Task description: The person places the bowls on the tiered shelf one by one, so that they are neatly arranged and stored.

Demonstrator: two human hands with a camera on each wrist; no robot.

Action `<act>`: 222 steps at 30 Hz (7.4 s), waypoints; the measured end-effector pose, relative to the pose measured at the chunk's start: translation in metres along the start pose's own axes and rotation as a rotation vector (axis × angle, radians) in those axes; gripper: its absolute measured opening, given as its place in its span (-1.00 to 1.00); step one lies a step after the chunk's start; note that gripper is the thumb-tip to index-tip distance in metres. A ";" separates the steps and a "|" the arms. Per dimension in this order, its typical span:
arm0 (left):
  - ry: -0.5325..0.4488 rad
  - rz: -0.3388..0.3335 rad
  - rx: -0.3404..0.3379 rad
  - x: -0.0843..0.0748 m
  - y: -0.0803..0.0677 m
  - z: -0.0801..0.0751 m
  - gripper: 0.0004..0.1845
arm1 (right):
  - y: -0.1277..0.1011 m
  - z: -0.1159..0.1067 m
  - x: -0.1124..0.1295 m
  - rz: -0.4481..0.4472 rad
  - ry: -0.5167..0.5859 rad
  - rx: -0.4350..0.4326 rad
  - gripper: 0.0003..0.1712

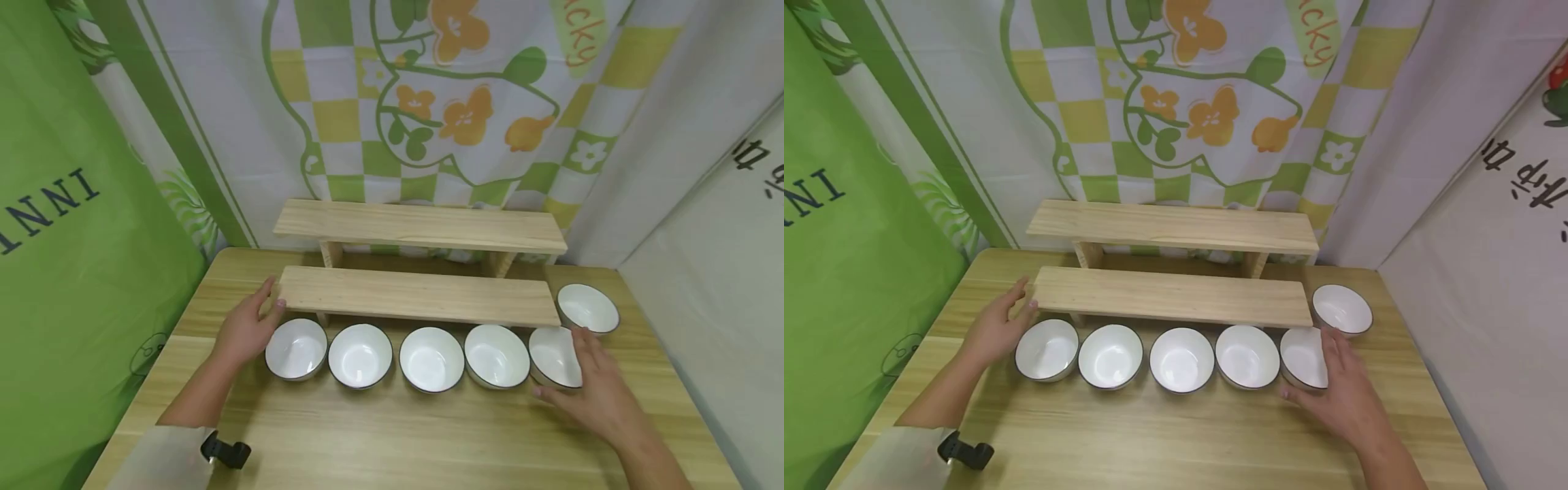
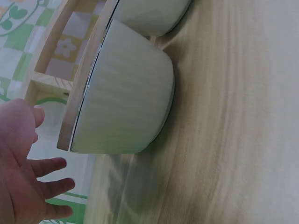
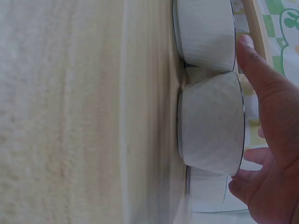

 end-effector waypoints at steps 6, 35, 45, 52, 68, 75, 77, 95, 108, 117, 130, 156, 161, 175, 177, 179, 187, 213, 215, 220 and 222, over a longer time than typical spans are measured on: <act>-0.134 -0.073 -0.021 0.011 0.013 0.003 -0.29 | 0.000 0.005 -0.010 0.027 0.056 -0.001 0.67; -0.329 -0.128 -0.045 0.026 0.026 0.016 -0.38 | 0.006 0.011 -0.037 0.168 0.122 0.005 0.56; -0.342 -0.146 -0.041 0.023 0.024 0.016 -0.39 | 0.001 0.007 -0.038 0.196 0.129 0.008 0.56; -0.352 -0.143 -0.042 0.025 0.024 0.017 -0.39 | -0.001 0.003 -0.038 0.173 0.122 -0.004 0.54; -0.384 -0.141 -0.043 0.030 0.026 0.019 -0.39 | -0.008 -0.010 -0.034 0.160 0.135 -0.030 0.53; -0.384 -0.141 -0.048 0.031 0.027 0.020 -0.40 | -0.006 -0.020 -0.025 0.152 0.132 -0.034 0.50; -0.385 -0.143 -0.047 0.031 0.027 0.020 -0.40 | -0.005 -0.021 -0.024 0.156 0.122 -0.032 0.53; -0.386 -0.140 -0.032 0.027 0.026 0.020 -0.38 | 0.013 -0.033 -0.007 0.154 0.166 -0.056 0.53; -0.407 -0.145 -0.038 0.030 0.026 0.021 -0.38 | 0.031 -0.043 0.017 0.114 0.207 -0.049 0.53; -0.393 -0.145 -0.029 0.030 0.026 0.022 -0.37 | 0.043 -0.045 0.033 0.066 0.228 -0.045 0.50; -0.396 -0.156 -0.042 0.030 0.027 0.022 -0.40 | 0.066 -0.048 0.054 0.030 0.255 -0.022 0.53; -0.433 -0.151 -0.037 0.034 0.029 0.023 -0.39 | 0.104 -0.046 0.093 -0.021 0.312 0.007 0.48; -0.433 -0.156 -0.039 0.033 0.028 0.022 -0.40 | 0.111 -0.046 0.103 -0.043 0.325 0.001 0.44; -0.447 -0.149 -0.033 0.034 0.029 0.024 -0.39 | 0.132 -0.043 0.126 -0.045 0.338 0.029 0.48; -0.449 -0.153 -0.036 0.036 0.029 0.024 -0.39 | 0.135 -0.042 0.129 -0.048 0.332 0.033 0.48; -0.450 -0.158 -0.039 0.037 0.029 0.024 -0.39 | 0.138 -0.041 0.132 -0.053 0.333 0.038 0.48; -0.452 -0.151 -0.042 0.038 0.033 0.025 -0.37 | 0.149 -0.039 0.144 -0.064 0.380 0.051 0.46; -0.474 -0.169 -0.015 0.034 0.026 0.026 -0.36 | 0.181 -0.022 0.185 -0.107 0.370 0.075 0.49; -0.472 -0.170 -0.017 0.035 0.027 0.026 -0.35 | 0.184 -0.021 0.188 -0.113 0.381 0.076 0.48; -0.478 -0.178 -0.021 0.036 0.027 0.026 -0.34 | 0.191 -0.018 0.197 -0.131 0.419 0.072 0.40; -0.484 -0.179 -0.020 0.036 0.027 0.026 -0.35 | 0.193 -0.017 0.201 -0.139 0.428 0.071 0.38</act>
Point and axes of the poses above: each hand's wrist, its own y-axis towards the middle knuckle, its own z-axis out of the palm, x = y × z, the point moved 7 cm from there along y, towards the middle knuckle, and after that the axes turned 2 degrees about x, right-handed, at the moved point
